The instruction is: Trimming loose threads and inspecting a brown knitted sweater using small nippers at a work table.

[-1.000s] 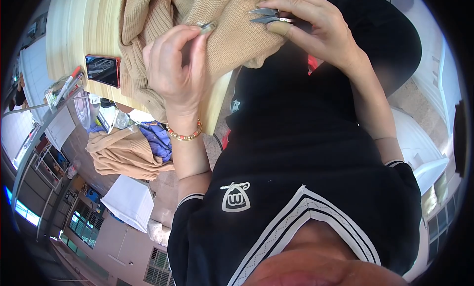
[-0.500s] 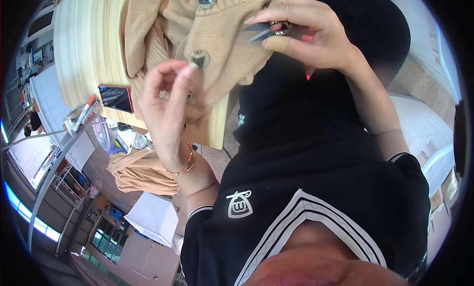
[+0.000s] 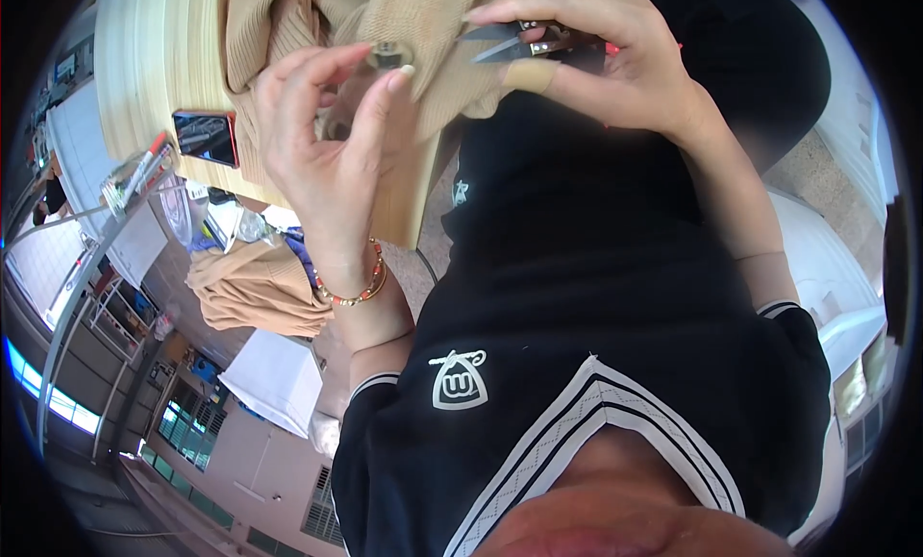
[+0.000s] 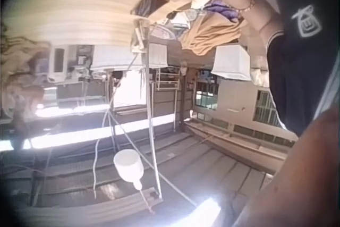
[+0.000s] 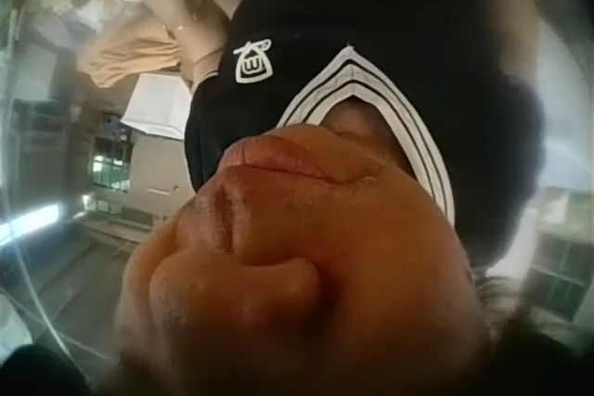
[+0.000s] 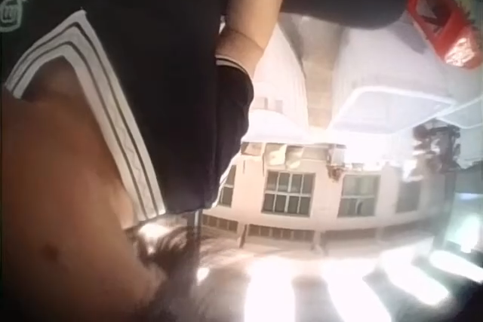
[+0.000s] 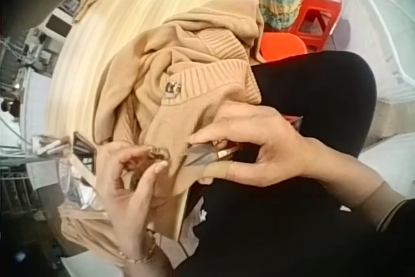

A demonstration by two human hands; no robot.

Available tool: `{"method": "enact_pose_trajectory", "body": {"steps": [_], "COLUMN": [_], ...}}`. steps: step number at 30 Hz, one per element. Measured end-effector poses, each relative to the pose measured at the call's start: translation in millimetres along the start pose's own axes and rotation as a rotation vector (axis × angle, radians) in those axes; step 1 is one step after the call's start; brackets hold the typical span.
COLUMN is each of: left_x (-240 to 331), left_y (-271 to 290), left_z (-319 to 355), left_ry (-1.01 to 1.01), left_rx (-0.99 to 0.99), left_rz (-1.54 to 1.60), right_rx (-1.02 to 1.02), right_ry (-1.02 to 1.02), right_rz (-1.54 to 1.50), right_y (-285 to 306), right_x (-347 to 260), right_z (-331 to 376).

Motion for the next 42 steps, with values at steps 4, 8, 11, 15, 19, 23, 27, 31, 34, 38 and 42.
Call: {"method": "enact_pose_trajectory", "body": {"steps": [4, 8, 11, 15, 19, 23, 27, 31, 34, 38, 42], "left_x": [-4, -16, -23, -22, -22, -21, -19, -15, -23, -9, 0], "left_y": [-8, -16, -18, -18, -16, -15, -14, -13, -11, 2, -1], "left_z": [14, 22, 24, 25, 26, 26, 24, 23, 14, -14, -50], "left_ry": [-0.005, -0.19, -0.281, -0.334, -0.358, -0.372, -0.366, -0.328, -0.107, 0.13, -0.058], "left_rx": [0.057, 0.098, 0.146, 0.16, 0.141, 0.143, 0.146, 0.107, -0.023, -0.019, -0.048], "left_rz": [0.008, -0.106, -0.084, -0.051, -0.061, -0.055, -0.061, -0.084, 0.021, 0.229, 0.054], "right_rx": [-0.012, 0.122, 0.091, 0.029, -0.021, -0.067, -0.137, -0.107, -0.101, -0.093, -0.131], "right_ry": [0.088, 0.538, 0.496, 0.421, 0.274, 0.142, 0.088, -0.008, -0.055, -0.082, -0.073], "right_rz": [0.072, 0.34, 0.309, 0.351, 0.353, 0.314, 0.407, 0.293, 0.419, 0.435, 0.329], "right_y": [-17, -35, -36, -35, -27, -25, -28, -32, -36, -32, -21], "right_x": [3, 37, 37, 32, 12, 10, 14, 16, 21, 15, 13], "right_z": [-1, 0, 0, 2, 0, 0, 1, 6, 11, 13, 14]}}
Point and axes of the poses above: each hand's wrist, its own z-axis away from the middle knuckle, its own y-axis out of the back of the hand, x = y × z, the point moved 1 cm from there along -z, towards the middle knuckle, and after that the axes turned 4 degrees about z, right-handed, at the moved point
